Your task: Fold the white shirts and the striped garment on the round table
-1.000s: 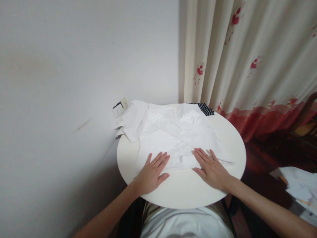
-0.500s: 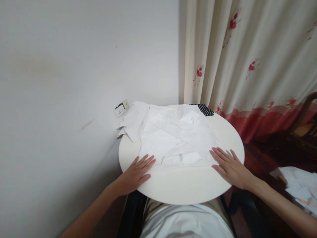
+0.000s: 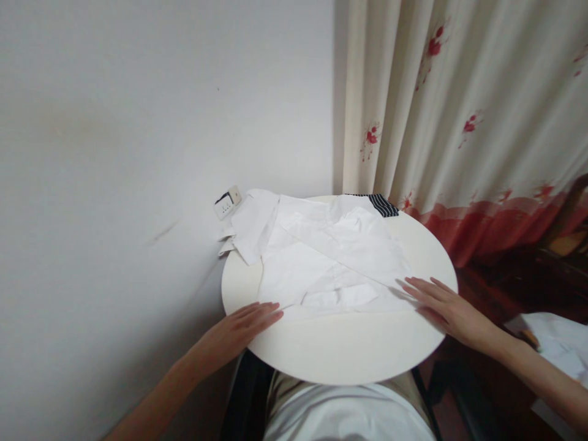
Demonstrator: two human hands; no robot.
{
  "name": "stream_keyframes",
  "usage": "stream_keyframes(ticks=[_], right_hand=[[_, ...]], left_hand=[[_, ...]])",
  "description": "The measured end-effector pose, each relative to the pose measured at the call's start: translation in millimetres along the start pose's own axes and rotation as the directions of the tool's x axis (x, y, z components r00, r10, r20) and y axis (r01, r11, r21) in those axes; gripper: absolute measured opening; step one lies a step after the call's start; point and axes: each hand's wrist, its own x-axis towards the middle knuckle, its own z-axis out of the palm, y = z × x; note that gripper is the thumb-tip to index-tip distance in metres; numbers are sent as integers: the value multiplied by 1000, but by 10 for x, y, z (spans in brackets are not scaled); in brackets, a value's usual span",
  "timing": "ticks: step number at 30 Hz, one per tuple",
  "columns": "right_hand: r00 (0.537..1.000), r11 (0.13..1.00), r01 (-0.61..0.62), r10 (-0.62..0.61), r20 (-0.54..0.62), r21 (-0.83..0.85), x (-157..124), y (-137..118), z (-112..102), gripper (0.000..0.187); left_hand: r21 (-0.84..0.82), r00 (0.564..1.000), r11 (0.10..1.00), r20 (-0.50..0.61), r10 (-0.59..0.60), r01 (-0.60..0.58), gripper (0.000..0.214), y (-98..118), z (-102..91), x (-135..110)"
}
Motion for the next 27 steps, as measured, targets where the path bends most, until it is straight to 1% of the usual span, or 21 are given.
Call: stream_keyframes(ticks=[3,5,8,11,14,17,21,27], right_hand=[[989,987,145,-145,-2,-68,14,61,-79,58],[980,976,195,-198,-19,-100,17,94,-118,61],[976,968,203,-212,-46,-145,-3,126,-145,60],[979,969,172,-188,-76,-178,-49,132,-141,57],[974,975,153,-176,-139,-164,-90,113,-116,55],[965,976,172,-194,-176,-130,-88,100,-91,53],[967,970,215,-228,-115,-116,-32,160,-73,47],[970,967,236,-240,-38,-92,7,254,-63,40]], left_hand=[[-5,1000,1000,-14,10,-10,65,7,-7,-10],[-14,999,999,-44,30,-31,61,-19,33,-23],[-51,991,998,-132,20,-27,50,-70,123,-57],[-107,980,994,-198,-33,12,40,-105,202,-99],[-120,965,992,-254,-67,37,36,-122,250,-126],[-99,951,994,-301,-74,46,35,-127,268,-122],[-69,941,996,-331,-72,52,35,-123,272,-98],[-67,936,996,-343,-75,55,35,-141,312,-131]])
